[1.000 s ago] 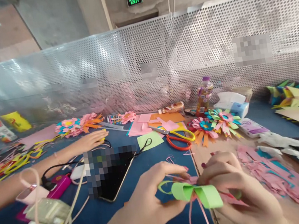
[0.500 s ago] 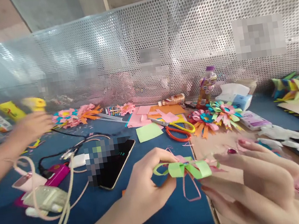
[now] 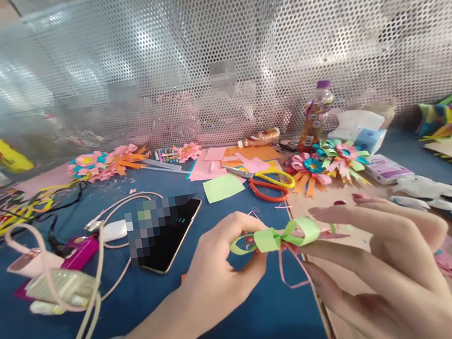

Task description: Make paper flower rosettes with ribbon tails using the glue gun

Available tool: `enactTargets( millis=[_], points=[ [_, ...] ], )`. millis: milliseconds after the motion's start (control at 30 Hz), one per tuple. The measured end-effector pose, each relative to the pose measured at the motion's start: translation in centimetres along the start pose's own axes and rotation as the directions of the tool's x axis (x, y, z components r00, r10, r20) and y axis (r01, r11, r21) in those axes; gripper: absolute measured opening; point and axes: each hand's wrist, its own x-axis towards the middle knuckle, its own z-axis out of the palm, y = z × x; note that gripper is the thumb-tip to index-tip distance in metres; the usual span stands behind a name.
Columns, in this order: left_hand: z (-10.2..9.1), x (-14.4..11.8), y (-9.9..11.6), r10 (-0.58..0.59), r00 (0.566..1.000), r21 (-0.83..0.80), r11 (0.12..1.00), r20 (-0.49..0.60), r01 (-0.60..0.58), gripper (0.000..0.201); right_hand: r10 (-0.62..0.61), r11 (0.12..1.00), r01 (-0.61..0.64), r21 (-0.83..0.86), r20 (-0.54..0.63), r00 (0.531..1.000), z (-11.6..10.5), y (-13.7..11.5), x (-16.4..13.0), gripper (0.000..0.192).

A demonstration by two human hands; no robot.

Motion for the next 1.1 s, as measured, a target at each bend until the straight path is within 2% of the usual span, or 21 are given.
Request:
enactTargets(
  millis=[300,433,567,700,967,1100],
  points=[
    [0.4,-0.2,0.3,-0.083,0.994,0.118,0.989,-0.077,0.092,0.019,-0.109,0.988,0.111,-0.106,0.028,0.994,0.0,0.8,-0.2,0.017],
    [0.6,-0.2,0.4,-0.019,0.996,0.139,0.990,-0.087,0.031,0.014,-0.039,0.998,0.043,-0.053,0.071,0.997,0.1,0.9,0.4,0.022],
    [0.7,-0.2,0.6,-0.017,0.998,0.173,0.985,-0.066,0.028,0.013,-0.071,0.996,0.076,-0.037,0.121,0.990,-0.2,1.1,0.9,0.025],
    [0.9,-0.3,0.6,0.012,0.999,0.167,0.986,-0.043,-0.004,0.011,-0.067,0.997,0.074,-0.035,0.181,0.981,-0.4,1.3,0.9,0.017],
    [0.9,-0.2,0.7,0.108,0.991,0.200,0.976,-0.075,-0.091,0.011,-0.041,0.998,0.049,-0.046,0.172,0.984,-0.5,1.2,1.2,0.007],
    [0.9,-0.4,0.7,0.188,0.974,0.239,0.959,-0.122,-0.155,0.013,0.019,0.999,-0.012,-0.039,0.179,0.984,-0.7,1.0,1.3,0.006]
  ],
)
